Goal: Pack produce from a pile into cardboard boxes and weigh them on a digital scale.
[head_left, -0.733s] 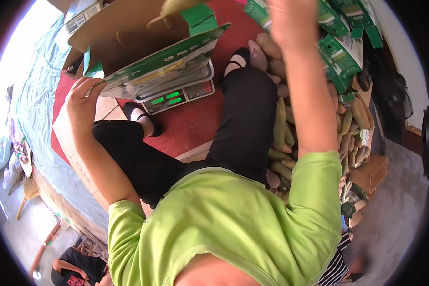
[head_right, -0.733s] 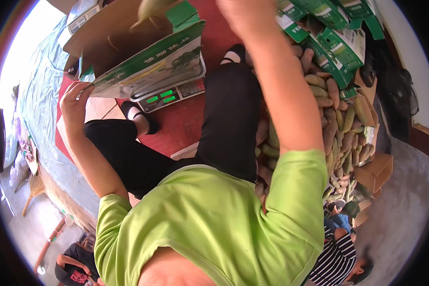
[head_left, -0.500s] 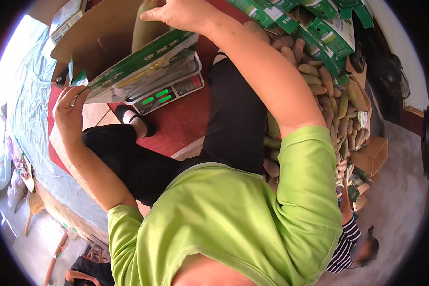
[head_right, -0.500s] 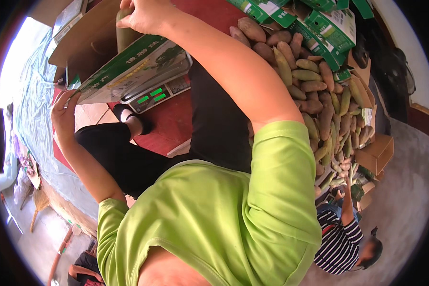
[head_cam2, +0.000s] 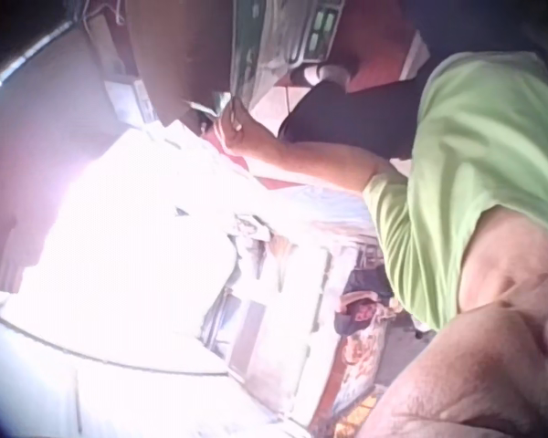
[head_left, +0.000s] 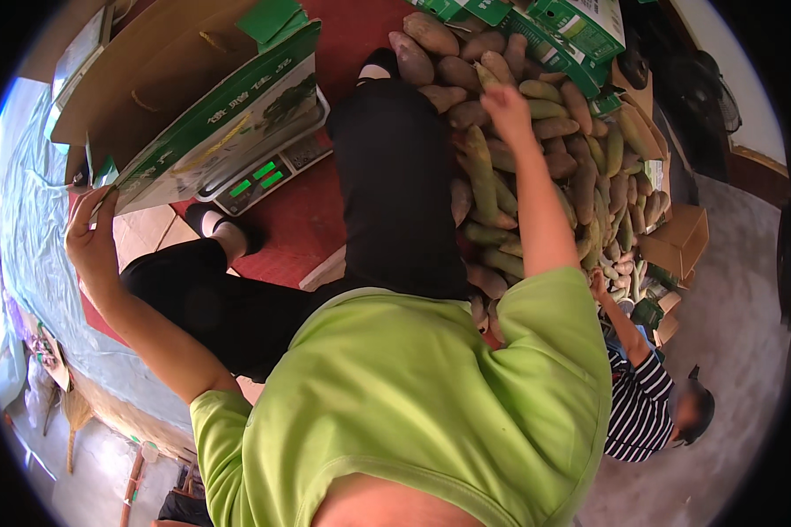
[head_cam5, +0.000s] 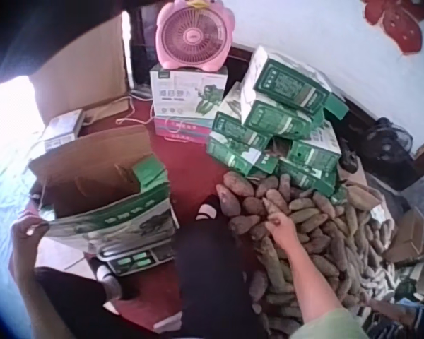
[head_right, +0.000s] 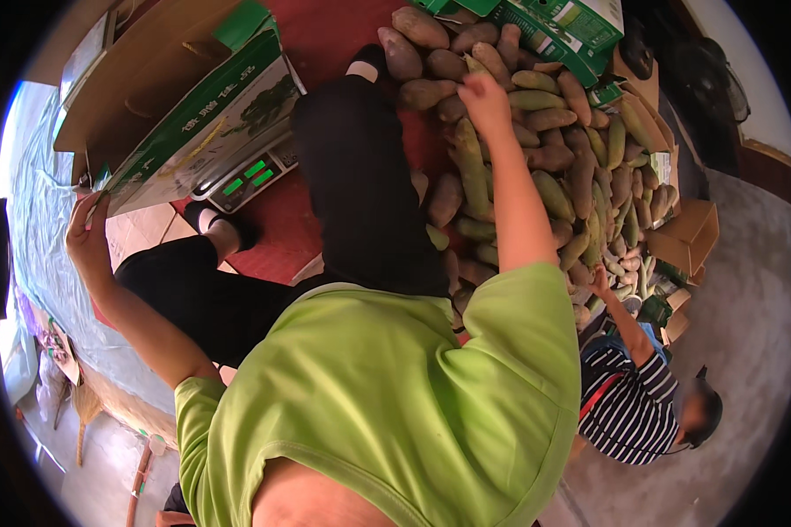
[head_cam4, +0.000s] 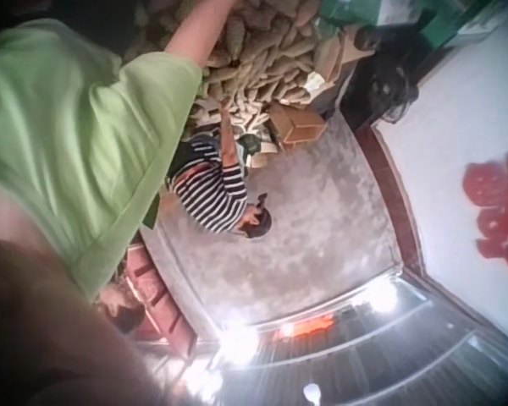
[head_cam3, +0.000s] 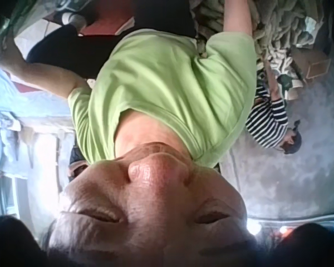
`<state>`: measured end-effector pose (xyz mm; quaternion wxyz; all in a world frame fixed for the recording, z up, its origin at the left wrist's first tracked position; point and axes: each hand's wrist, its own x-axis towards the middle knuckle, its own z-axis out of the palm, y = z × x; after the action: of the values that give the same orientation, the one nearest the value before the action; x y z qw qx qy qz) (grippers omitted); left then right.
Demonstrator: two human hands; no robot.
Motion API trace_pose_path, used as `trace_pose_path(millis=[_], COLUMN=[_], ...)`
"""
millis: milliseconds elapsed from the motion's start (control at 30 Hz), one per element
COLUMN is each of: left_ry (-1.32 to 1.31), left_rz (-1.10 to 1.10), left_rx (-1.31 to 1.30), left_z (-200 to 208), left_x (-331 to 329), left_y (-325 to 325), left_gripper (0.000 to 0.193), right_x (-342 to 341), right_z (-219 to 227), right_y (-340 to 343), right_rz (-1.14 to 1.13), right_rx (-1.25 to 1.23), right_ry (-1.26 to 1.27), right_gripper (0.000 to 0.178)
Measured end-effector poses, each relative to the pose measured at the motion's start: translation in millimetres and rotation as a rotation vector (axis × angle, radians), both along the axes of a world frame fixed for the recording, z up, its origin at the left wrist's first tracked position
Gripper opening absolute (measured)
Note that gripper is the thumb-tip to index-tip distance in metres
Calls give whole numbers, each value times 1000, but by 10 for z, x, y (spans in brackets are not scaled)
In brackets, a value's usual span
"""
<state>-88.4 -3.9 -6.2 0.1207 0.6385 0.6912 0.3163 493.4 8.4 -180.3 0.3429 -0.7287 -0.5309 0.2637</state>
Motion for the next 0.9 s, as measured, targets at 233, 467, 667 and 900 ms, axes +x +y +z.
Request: trace_pose_path(millis=[233,467,667,900], left_ry=[-94,-141,-78,-156], left_rz=[-79,21,60,94], left_rx=[50,77,150,163], left_z=[-75,-23,-18,30], left_x=[-51,-58,77,179], left_y=[55,-23,46,64], left_gripper=[11,12,15,16], right_x=[750,246,-89,-48], right_z=[-1319,-1372,-1257,-1121], right_y=[-1807,-1986,-1796,-1652], right_rz=[-364,-410,-528,-942], right_rx=[-460,-802,-802,-646], right_ry=[-159,-257,-153,603], right_gripper=[64,79,80,61])
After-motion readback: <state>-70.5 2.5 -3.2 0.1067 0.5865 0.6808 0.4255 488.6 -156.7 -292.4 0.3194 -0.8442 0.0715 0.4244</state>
